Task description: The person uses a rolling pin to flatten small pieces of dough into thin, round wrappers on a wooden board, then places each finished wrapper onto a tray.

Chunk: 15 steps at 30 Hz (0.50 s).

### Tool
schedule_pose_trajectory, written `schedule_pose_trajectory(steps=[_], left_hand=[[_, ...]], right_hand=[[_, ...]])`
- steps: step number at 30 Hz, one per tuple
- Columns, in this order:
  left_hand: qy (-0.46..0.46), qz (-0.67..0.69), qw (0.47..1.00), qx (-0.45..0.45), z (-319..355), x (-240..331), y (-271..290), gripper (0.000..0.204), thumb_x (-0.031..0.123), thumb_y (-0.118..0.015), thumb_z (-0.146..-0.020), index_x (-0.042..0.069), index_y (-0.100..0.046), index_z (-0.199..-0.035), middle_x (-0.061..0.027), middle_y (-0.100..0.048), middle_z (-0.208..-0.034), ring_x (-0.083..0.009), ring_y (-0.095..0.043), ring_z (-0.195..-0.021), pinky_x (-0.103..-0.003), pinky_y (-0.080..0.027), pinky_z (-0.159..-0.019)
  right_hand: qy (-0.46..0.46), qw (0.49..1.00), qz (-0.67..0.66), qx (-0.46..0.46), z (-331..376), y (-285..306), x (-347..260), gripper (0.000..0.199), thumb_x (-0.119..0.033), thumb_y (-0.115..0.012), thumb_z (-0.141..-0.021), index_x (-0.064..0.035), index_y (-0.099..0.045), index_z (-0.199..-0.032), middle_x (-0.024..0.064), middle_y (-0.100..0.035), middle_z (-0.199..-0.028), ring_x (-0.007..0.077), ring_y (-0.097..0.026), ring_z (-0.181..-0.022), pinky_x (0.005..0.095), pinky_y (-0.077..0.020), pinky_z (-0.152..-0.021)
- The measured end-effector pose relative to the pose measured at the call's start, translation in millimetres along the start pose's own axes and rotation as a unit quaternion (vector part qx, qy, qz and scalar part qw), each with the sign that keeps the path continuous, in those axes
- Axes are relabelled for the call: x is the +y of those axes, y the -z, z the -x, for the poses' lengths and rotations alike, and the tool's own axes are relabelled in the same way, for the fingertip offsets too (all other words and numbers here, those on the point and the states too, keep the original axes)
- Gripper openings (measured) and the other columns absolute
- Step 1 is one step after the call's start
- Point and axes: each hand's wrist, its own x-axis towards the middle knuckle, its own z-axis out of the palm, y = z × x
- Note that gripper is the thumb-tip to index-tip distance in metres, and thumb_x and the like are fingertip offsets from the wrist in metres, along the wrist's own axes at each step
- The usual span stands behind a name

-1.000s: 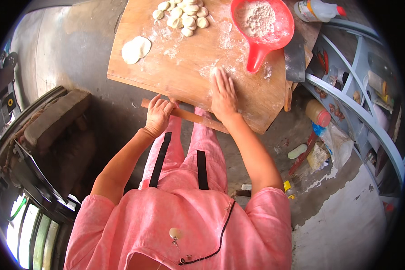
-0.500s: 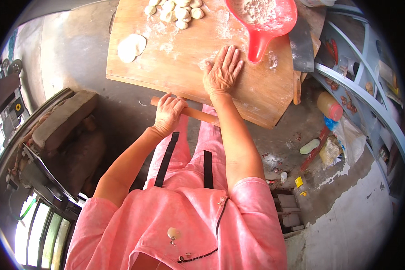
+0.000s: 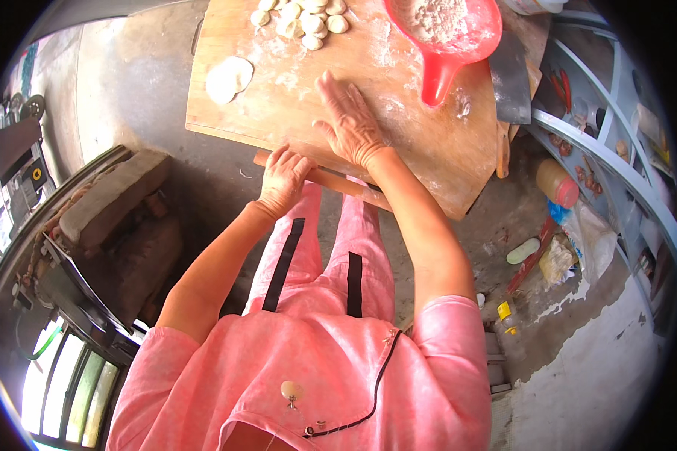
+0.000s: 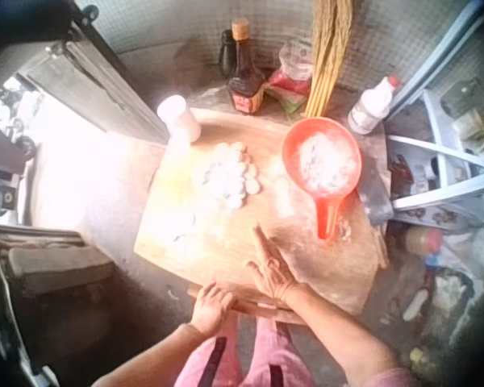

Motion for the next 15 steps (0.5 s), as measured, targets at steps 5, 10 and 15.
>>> schedule_pose_trajectory(steps=[5, 10, 15], left_hand=[[0.026, -0.004, 0.999, 0.046, -14.1, -3.9, 4.8, 0.019, 0.005, -0.062, -0.072, 0.013, -0.058, -0.089, -0.0025, -0.06, -0.082, -0.023, -0.058, -0.09, -0.042, -0.036, -0.101], [0.047, -0.006, 0.997, 0.059, -46.5, 0.2, -2.1, 0.022, 0.004, -0.06, -0.074, 0.015, -0.057, -0.093, -0.0031, -0.058, -0.089, -0.0246, -0.055, -0.096, -0.042, -0.033, -0.103], [0.036, -0.073, 0.996, 0.023, -66.5, -3.2, -3.9, 0.034, 0.019, -0.064, -0.079, 0.014, -0.057, -0.112, -0.0114, -0.047, -0.134, -0.0287, -0.037, -0.131, -0.047, -0.021, -0.113]], right_hand=[[-0.155, 0.951, -0.257, 0.074, 36.0, 47.1, 0.6, 0.06, -0.028, -0.042, -0.096, -0.0011, -0.02, -0.145, 0.0235, -0.032, -0.145, 0.0359, -0.032, -0.135, 0.037, -0.0261, -0.111], [-0.139, 0.988, 0.071, 0.014, 85.3, 63.0, 7.3, 0.063, -0.033, -0.046, -0.094, -0.0023, -0.024, -0.145, 0.0199, -0.03, -0.147, 0.0327, -0.03, -0.137, 0.0449, -0.023, -0.112], [-0.173, 0.96, 0.217, 0.02, 87.3, 41.0, 36.1, 0.069, -0.04, -0.05, -0.091, -0.0027, -0.027, -0.144, 0.0162, -0.025, -0.151, 0.032, -0.021, -0.141, 0.0537, -0.0166, -0.112]])
